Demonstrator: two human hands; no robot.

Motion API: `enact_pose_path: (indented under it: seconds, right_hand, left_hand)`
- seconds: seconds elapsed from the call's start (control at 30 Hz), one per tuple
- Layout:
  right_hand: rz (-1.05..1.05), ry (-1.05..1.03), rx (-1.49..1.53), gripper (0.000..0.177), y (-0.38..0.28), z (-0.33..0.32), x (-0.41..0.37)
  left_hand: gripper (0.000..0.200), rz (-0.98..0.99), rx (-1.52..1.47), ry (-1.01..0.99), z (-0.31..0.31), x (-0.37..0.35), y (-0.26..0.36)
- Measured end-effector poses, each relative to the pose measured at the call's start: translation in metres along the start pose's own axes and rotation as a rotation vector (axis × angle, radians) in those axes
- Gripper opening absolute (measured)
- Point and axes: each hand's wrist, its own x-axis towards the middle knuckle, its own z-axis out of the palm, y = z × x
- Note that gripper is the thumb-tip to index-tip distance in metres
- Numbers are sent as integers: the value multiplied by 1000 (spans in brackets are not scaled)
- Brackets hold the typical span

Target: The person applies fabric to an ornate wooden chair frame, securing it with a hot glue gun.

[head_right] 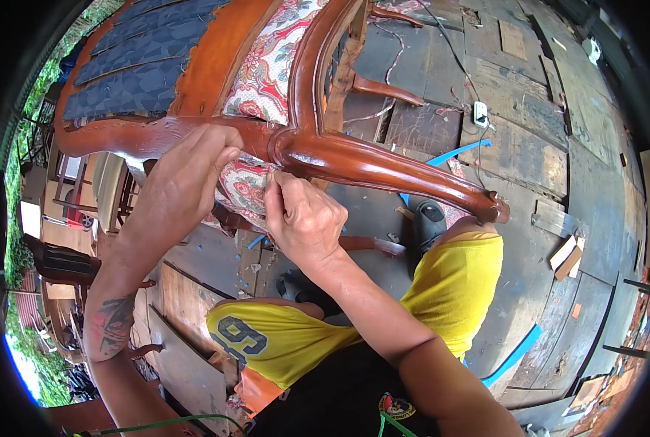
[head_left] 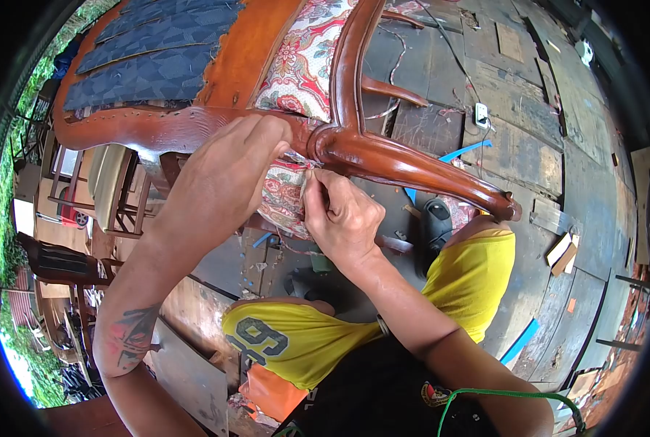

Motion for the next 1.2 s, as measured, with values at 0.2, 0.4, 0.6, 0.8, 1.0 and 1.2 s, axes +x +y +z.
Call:
enact_pose_path:
  seconds: [0.2, 0.4, 0.6, 0.8, 1.0, 1.2]
  right_hand:
    - [-5, -5, -7, 13, 1, 0, -1]
    - [4, 0, -5, 12, 0, -1, 0]
    - [10, -5, -6, 11, -1, -2, 0]
    - [-20, 16, 1, 14, 3, 1, -2]
    - [-10, 24, 5, 14, 3, 2, -3]
    - [-8, 24, 4, 15, 3, 2, -3]
  left_hand:
    - [20, 55, -4, -48, -3, -2, 0]
    - [23, 39, -58, 7, -3, 0, 4]
    - [24, 144, 153, -14, 3, 3, 2]
    - [33, 118, 68, -1, 9, 1, 1]
    - [41, 140, 183, -186, -4, 3, 7]
    - [40, 124, 140, -189, -3, 3, 4]
